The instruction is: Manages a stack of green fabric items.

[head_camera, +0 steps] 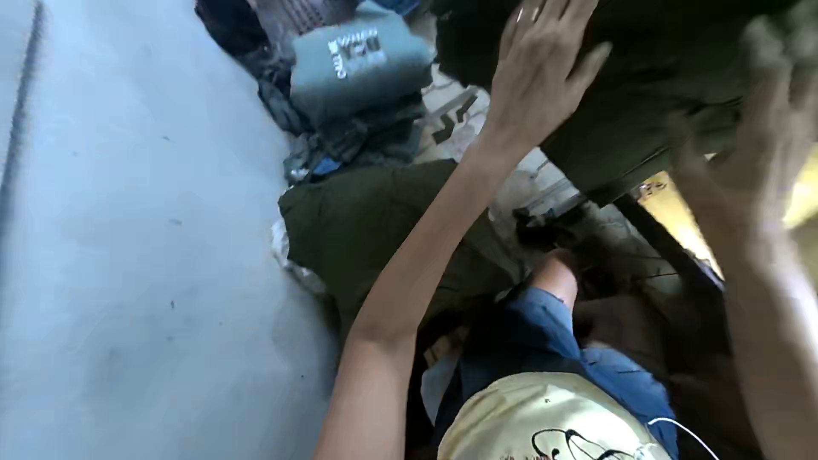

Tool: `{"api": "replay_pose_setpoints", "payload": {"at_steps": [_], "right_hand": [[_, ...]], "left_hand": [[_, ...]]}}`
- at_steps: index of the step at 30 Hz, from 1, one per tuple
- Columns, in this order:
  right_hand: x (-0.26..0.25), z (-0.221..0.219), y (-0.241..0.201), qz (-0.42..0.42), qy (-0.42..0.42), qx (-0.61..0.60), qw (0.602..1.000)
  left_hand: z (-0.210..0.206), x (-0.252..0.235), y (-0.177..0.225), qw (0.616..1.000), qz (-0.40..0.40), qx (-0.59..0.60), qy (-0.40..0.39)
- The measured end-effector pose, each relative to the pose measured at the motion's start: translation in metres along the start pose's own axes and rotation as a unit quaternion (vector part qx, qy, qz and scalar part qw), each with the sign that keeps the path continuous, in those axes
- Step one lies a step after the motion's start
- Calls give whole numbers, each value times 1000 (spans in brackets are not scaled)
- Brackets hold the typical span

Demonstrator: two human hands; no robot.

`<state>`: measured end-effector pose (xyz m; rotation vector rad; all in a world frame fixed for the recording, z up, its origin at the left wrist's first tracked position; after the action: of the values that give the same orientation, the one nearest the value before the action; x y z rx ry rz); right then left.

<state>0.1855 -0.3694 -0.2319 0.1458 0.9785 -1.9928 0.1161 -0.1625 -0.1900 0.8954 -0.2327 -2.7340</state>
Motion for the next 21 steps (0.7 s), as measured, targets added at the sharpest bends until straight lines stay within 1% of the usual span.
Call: {"api": "replay_pose_setpoints", "payload": {"at_steps": [1, 2, 3, 5, 6, 7, 9, 10, 12, 13, 15, 17, 18, 19, 20, 21], "right_hand": [[25, -22, -12, -1, -25, -44, 999], [49, -49, -21, -2, -66, -88, 994], [71, -78, -28, -5, -122, -134, 983], [111, -130, -46, 6, -234, -206, 950], [126, -148, -59, 34, -276, -228, 933], [139, -162, -72, 79, -302, -242, 918], [156, -183, -91, 156, -355, -224, 894], [160, -192, -94, 170, -395, -189, 883], [162, -203, -91, 147, -474, -128, 859], [159, -205, -90, 138, -493, -121, 850], [144, -203, -93, 135, -512, -149, 835], [120, -203, -103, 134, -514, -196, 824], [106, -208, -109, 140, -497, -219, 828], [92, -214, -115, 139, -471, -229, 841], [81, -221, -122, 131, -430, -222, 865], [73, -226, -129, 124, -383, -190, 895]], "left_hand": [[10, 39, -12, 996, 18, 79, -25], [20, 82, -30, 985, 65, 150, -49], [31, 127, -52, 971, 140, 183, -66], [56, 216, -94, 933, 309, 162, -91], [69, 257, -105, 911, 375, 144, -91], [81, 295, -107, 891, 426, 131, -90], [92, 351, -103, 859, 490, 120, -82], [92, 369, -96, 850, 505, 123, -81], [85, 392, -75, 852, 498, 142, -82], [79, 397, -63, 862, 477, 154, -78], [65, 398, -42, 901, 400, 155, -61], [49, 385, -32, 932, 326, 130, -86], [42, 374, -32, 938, 309, 107, -112], [35, 362, -37, 939, 306, 83, -134], [30, 350, -47, 937, 313, 66, -142], [27, 340, -62, 933, 329, 62, -131]]}}
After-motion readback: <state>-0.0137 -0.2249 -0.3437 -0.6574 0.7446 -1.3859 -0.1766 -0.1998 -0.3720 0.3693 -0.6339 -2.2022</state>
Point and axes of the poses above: each hand's wrist, its own x-axis away from the middle knuckle, its own z-axis out of the back of the hand, y = z × x, the point moved 4 cm from there along -x, towards the middle knuckle, and after that the axes turned 8 degrees about -x, right-handed, at the moved point
